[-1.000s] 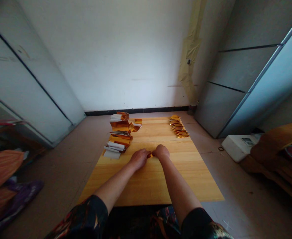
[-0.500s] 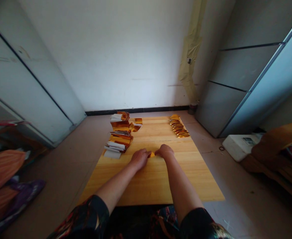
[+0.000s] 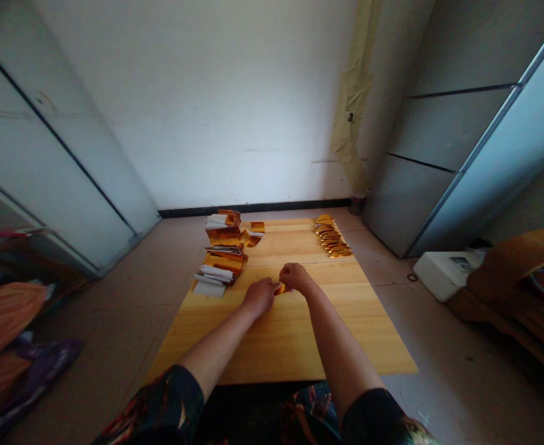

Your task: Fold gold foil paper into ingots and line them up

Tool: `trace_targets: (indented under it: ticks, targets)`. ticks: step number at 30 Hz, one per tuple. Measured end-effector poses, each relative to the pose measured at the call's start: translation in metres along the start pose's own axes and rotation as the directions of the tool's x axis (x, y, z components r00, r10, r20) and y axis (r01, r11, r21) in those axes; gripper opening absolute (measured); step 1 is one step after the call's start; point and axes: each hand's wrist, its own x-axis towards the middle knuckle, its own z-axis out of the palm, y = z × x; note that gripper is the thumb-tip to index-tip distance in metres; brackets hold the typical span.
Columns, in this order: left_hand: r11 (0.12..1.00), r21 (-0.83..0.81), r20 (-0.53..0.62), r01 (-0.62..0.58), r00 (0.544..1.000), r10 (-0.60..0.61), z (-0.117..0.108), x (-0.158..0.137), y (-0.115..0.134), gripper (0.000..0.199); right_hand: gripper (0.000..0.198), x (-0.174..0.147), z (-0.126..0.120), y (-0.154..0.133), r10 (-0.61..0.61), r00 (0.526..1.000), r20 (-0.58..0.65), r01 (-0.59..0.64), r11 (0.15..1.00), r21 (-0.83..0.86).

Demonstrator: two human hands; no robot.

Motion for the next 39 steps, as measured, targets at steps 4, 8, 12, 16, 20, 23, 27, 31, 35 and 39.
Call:
trace_targets:
  ticks: [4, 8, 12, 16, 20, 23, 27, 31, 35, 39]
  targets:
    - [1.0, -0.015, -0.038, 0.01, 0.999, -0.011, 0.004, -0.005, -0.002, 0.03, 0.012, 0.007, 0.024, -0.011, 0.005, 0.998, 0.063, -0.014, 0.989, 0.146]
    - [0.995, -0.095, -0.192, 0.024, 0.98, -0.042, 0.013, -0.018, -0.008, 0.028, 0.013, 0.011, 0.029, -0.004, -0.021, 0.998, 0.066, 0.013, 0.993, 0.117]
    - [0.998, -0.059, -0.222, 0.0, 0.975, -0.013, 0.016, -0.033, -0.015, 0.025, 0.016, 0.01, 0.028, 0.001, -0.07, 0.994, 0.079, 0.066, 0.997, 0.05]
    - [0.999, -0.016, -0.243, -0.041, 0.969, 0.035, 0.017, -0.047, -0.02, 0.027, 0.015, 0.009, 0.027, 0.001, -0.116, 0.988, 0.099, 0.121, 0.992, -0.045]
    - [0.998, -0.037, -0.255, -0.053, 0.966, 0.042, 0.016, -0.055, -0.02, 0.028, 0.018, 0.008, 0.028, -0.003, -0.147, 0.985, 0.092, 0.16, 0.975, -0.152]
    - [0.996, -0.074, -0.253, -0.04, 0.967, 0.021, 0.015, -0.057, -0.02, 0.026, 0.026, 0.007, 0.029, -0.009, -0.179, 0.982, 0.061, 0.189, 0.927, -0.323]
    - [0.997, -0.083, -0.248, -0.005, 0.969, -0.015, 0.013, -0.057, -0.019, 0.025, 0.033, 0.006, 0.032, -0.016, -0.195, 0.979, 0.063, 0.2, 0.838, -0.508]
    - [0.997, -0.071, -0.229, 0.004, 0.973, -0.021, 0.013, -0.056, -0.019, 0.025, 0.029, 0.011, 0.034, -0.015, -0.153, 0.987, 0.043, 0.154, 0.859, -0.488]
    - [0.997, -0.071, -0.233, 0.01, 0.972, -0.027, 0.013, -0.057, -0.019, 0.023, 0.02, 0.017, 0.034, -0.008, -0.131, 0.991, -0.004, 0.115, 0.886, -0.449]
    - [0.997, -0.076, -0.244, 0.026, 0.969, -0.044, 0.013, -0.056, -0.019, 0.02, 0.012, 0.014, 0.032, -0.002, -0.138, 0.988, -0.076, 0.094, 0.905, -0.416]
